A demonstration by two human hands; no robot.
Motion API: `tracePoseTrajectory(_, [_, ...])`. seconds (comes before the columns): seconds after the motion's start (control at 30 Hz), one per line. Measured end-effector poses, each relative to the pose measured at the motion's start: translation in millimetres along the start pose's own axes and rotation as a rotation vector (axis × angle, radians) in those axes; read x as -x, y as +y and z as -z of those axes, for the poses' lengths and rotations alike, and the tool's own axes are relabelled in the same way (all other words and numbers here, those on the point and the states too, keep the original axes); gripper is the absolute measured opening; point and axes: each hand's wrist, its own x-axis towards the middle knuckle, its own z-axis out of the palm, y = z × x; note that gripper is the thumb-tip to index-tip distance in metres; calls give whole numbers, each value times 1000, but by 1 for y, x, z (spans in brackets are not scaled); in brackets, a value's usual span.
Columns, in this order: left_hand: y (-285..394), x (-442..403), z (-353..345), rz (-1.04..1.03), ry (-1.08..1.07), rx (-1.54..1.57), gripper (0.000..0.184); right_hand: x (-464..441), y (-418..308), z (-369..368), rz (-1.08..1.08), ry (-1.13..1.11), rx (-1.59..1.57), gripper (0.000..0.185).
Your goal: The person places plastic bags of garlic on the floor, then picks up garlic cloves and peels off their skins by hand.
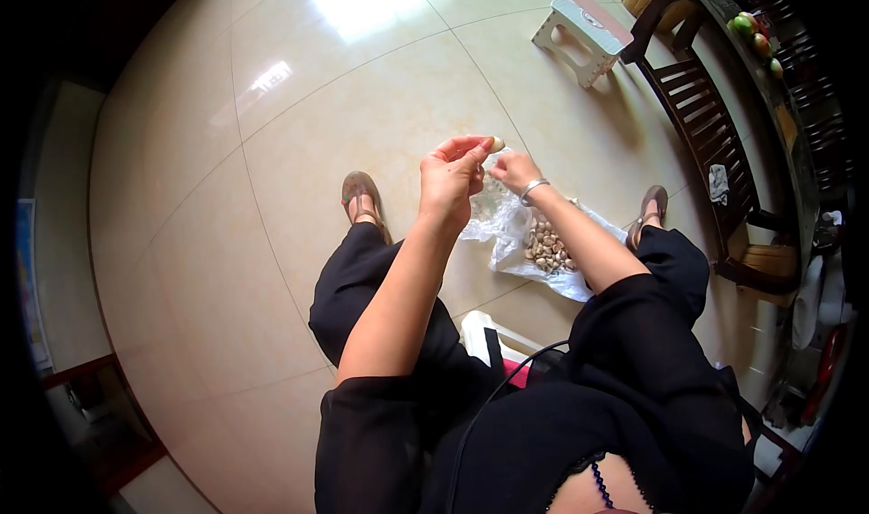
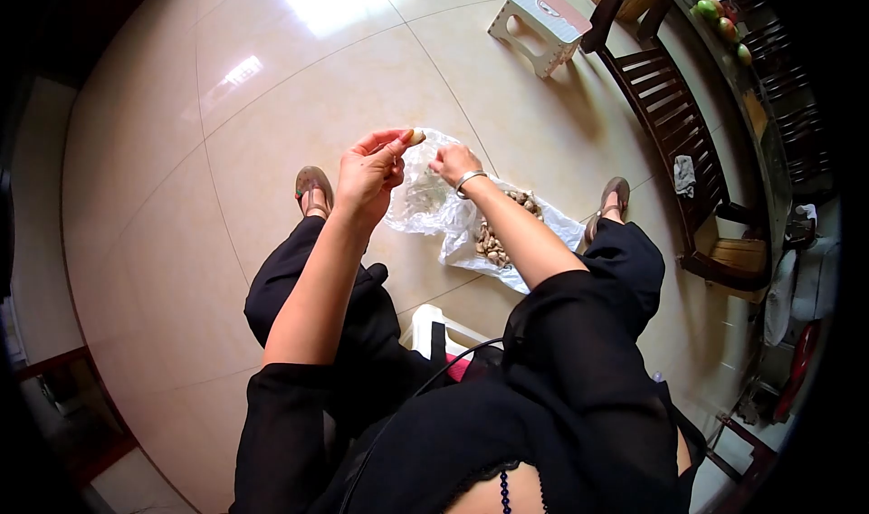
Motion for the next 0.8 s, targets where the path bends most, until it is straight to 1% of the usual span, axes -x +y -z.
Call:
tracePoseTrajectory(0.03, [-2,-1,1,1,10,-7,10,3,-8,17,-19,30,-117,19])
tracePoseTrajectory(0.07, [-3,-1,1,-2,8,-7,10,9,-16,33,-17,33,-115,19])
tracePoseTrajectory(0.13, [-6,-2,1,-23,7,-2,11,23,-32,56,-83,203,-599,28])
tracePoseTrajectory(0.17, [-6,-2,0,-31,8,0,11,27,-34,62,-23,253,-728,38])
tracePoseTrajectory(0.2, [-6,-2,-2,-27,38,5,11,34,-40,69,-21,252,-725,38])
tracePoseTrajectory(0.27, [-7,-1,-5,-22,63,11,11,49,-55,84,-10,169,-1048,42])
tracePoseTrajectory(0.3, [-8,-1,-6,-26,70,2,12,55,-64,85,27,211,-1027,44])
tracePoseTrajectory(0.33, [-9,-1,-7,-30,76,-7,12,57,-69,86,47,245,-1018,41])
tracePoseTrajectory(0.4, [-10,0,-8,-41,66,-13,12,56,-75,82,122,397,-876,35])
tracePoseTrajectory(0.43, [-10,1,-9,-51,61,-17,12,55,-76,80,123,399,-875,35])
tracePoseTrajectory(0.5, [-13,0,-8,-54,66,-43,12,54,-80,81,134,464,-764,28])
tracePoseTrajectory(0.53, [-14,0,-7,-55,74,-66,13,55,-83,82,136,465,-761,28])
tracePoseTrajectory(0.6, [-13,-1,-5,-43,46,-81,12,56,-88,88,213,543,-649,24])
tracePoseTrajectory(0.63, [-12,-2,-5,-28,19,-101,12,57,-89,90,215,543,-644,24])
tracePoseTrajectory(0.7, [-12,-1,-5,-18,13,-80,12,58,-90,94,311,617,-506,24])
tracePoseTrajectory(0.77, [-13,0,-5,-7,10,-60,13,62,-91,98,277,607,-494,24])
tracePoseTrajectory(0.8, [-13,0,-4,32,-3,13,13,63,-91,99,239,598,-486,24])
